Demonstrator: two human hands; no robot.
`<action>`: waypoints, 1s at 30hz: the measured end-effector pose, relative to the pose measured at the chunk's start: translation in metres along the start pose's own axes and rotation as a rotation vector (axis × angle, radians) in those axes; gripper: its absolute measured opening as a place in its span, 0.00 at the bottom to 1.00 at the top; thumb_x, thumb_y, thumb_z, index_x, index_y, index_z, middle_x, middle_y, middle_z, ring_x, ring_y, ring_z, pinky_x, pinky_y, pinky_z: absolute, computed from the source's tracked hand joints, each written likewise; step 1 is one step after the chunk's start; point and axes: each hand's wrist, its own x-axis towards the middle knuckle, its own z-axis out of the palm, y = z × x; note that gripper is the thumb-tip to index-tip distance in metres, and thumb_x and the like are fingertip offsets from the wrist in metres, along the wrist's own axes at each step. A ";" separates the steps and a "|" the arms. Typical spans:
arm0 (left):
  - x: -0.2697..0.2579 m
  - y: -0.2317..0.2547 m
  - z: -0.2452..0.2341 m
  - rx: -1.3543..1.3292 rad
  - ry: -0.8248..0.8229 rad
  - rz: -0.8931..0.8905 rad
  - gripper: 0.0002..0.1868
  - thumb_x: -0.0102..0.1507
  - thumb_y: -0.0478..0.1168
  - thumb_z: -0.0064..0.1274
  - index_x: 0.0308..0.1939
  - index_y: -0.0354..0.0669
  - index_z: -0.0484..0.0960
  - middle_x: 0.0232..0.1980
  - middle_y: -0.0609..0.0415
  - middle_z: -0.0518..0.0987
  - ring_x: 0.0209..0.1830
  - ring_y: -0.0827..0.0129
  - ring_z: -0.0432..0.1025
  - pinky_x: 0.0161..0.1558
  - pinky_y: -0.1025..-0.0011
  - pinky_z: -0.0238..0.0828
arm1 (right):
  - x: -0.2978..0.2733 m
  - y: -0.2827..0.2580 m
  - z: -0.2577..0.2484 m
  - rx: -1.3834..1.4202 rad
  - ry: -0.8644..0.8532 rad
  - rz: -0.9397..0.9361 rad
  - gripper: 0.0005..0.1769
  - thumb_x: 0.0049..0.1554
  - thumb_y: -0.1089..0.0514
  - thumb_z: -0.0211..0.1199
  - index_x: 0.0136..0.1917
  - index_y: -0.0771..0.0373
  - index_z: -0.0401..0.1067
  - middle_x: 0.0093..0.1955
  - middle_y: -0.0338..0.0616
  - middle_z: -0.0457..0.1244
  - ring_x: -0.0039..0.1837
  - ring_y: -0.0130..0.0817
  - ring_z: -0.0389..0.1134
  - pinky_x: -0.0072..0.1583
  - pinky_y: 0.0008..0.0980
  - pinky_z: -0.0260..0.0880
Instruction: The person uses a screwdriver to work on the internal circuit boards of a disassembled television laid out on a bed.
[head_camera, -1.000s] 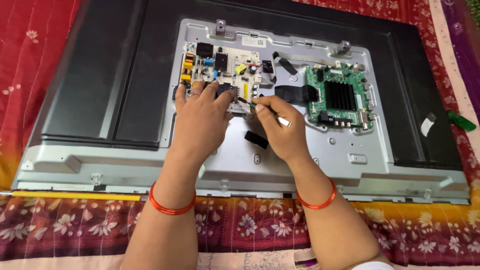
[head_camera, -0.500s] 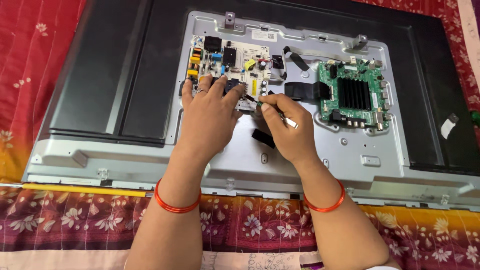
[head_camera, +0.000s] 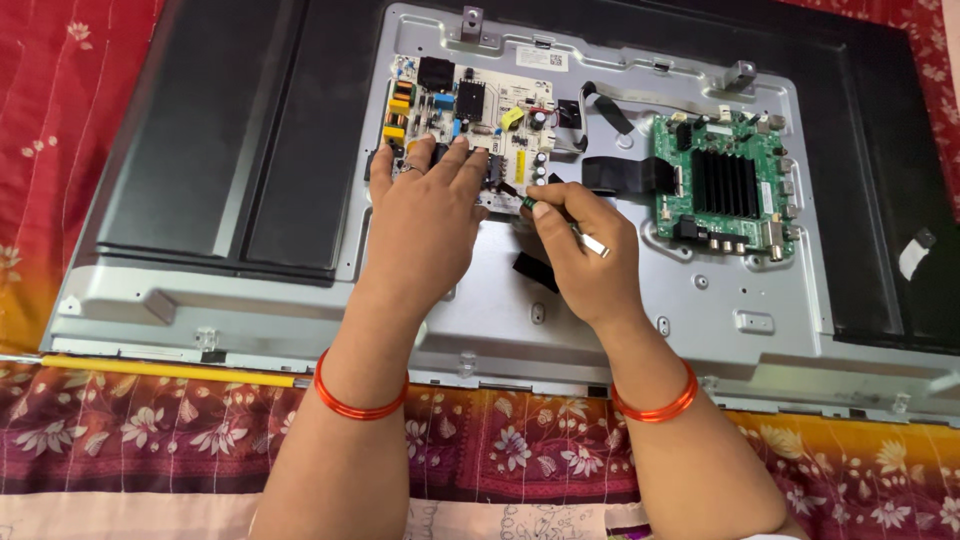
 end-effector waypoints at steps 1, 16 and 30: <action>0.000 0.000 0.000 0.012 0.005 0.006 0.27 0.63 0.43 0.55 0.66 0.44 0.76 0.68 0.49 0.75 0.71 0.49 0.64 0.69 0.37 0.46 | 0.000 -0.001 0.000 0.011 0.003 0.009 0.11 0.65 0.59 0.58 0.56 0.66 0.76 0.46 0.40 0.71 0.48 0.24 0.70 0.51 0.25 0.69; 0.000 0.001 0.000 -0.006 0.007 0.003 0.27 0.62 0.43 0.56 0.65 0.43 0.77 0.68 0.47 0.75 0.71 0.47 0.64 0.68 0.37 0.46 | -0.001 -0.010 0.003 -0.068 0.010 -0.069 0.11 0.64 0.59 0.60 0.57 0.65 0.77 0.46 0.44 0.71 0.48 0.31 0.72 0.53 0.29 0.70; 0.001 0.002 0.000 0.001 -0.004 -0.005 0.27 0.62 0.44 0.55 0.66 0.44 0.76 0.68 0.48 0.75 0.71 0.47 0.63 0.69 0.36 0.45 | -0.004 -0.013 0.006 -0.177 0.041 -0.186 0.10 0.63 0.61 0.61 0.57 0.66 0.76 0.49 0.49 0.71 0.51 0.39 0.73 0.55 0.34 0.71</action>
